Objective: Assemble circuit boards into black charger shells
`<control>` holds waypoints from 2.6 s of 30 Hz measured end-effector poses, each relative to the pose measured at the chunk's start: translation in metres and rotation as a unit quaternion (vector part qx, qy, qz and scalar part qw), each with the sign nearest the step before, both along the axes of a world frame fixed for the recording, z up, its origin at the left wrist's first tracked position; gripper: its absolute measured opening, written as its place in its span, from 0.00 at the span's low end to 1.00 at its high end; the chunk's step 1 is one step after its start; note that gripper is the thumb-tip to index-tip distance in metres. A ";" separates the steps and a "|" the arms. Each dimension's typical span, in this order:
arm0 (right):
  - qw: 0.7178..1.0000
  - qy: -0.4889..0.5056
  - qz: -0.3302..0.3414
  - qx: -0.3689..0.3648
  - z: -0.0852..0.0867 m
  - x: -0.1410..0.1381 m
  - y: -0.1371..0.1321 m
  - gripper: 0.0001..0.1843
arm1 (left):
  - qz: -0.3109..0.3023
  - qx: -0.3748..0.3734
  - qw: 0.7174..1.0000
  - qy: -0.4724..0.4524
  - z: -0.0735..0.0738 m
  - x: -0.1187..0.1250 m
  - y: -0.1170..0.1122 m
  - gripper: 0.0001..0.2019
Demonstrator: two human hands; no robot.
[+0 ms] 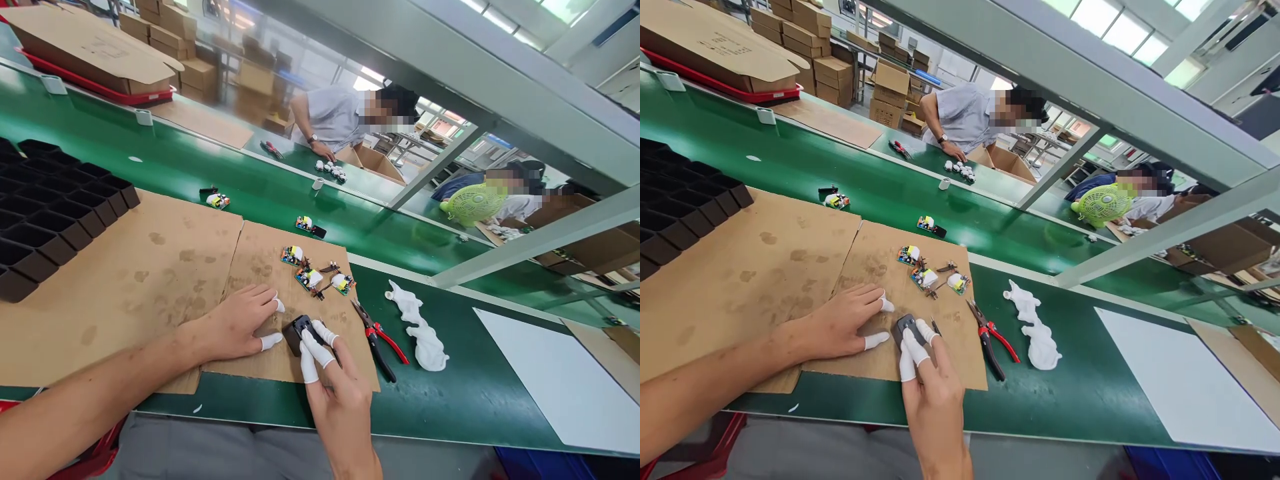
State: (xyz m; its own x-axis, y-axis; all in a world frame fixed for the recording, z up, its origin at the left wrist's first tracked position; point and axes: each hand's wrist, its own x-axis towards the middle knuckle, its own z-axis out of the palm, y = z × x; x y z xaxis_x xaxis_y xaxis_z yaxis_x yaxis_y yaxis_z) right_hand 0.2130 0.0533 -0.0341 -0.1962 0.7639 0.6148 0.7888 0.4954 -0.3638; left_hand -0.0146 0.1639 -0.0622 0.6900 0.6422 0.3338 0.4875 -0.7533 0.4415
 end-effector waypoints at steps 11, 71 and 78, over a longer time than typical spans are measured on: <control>0.999 -0.024 -0.016 -0.031 0.004 -0.003 0.002 0.16 | 0.001 0.003 1.000 0.010 0.001 0.000 -0.001 0.08; 0.855 0.329 0.091 -0.391 0.044 0.000 0.054 0.08 | -0.117 -0.305 0.914 -0.242 0.011 -0.004 -0.010 0.13; 0.800 0.379 0.089 -0.457 0.035 0.000 0.076 0.18 | -0.124 -0.443 0.839 -0.291 0.020 -0.003 -0.006 0.19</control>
State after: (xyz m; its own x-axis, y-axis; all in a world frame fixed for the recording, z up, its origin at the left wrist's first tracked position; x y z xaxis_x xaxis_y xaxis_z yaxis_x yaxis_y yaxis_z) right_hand 0.2126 0.1290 0.0012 -0.1878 0.9635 -0.1909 0.1165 -0.1712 -0.9783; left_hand -0.0176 0.1581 -0.0419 0.7246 0.6773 0.1276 -0.1269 -0.0509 0.9906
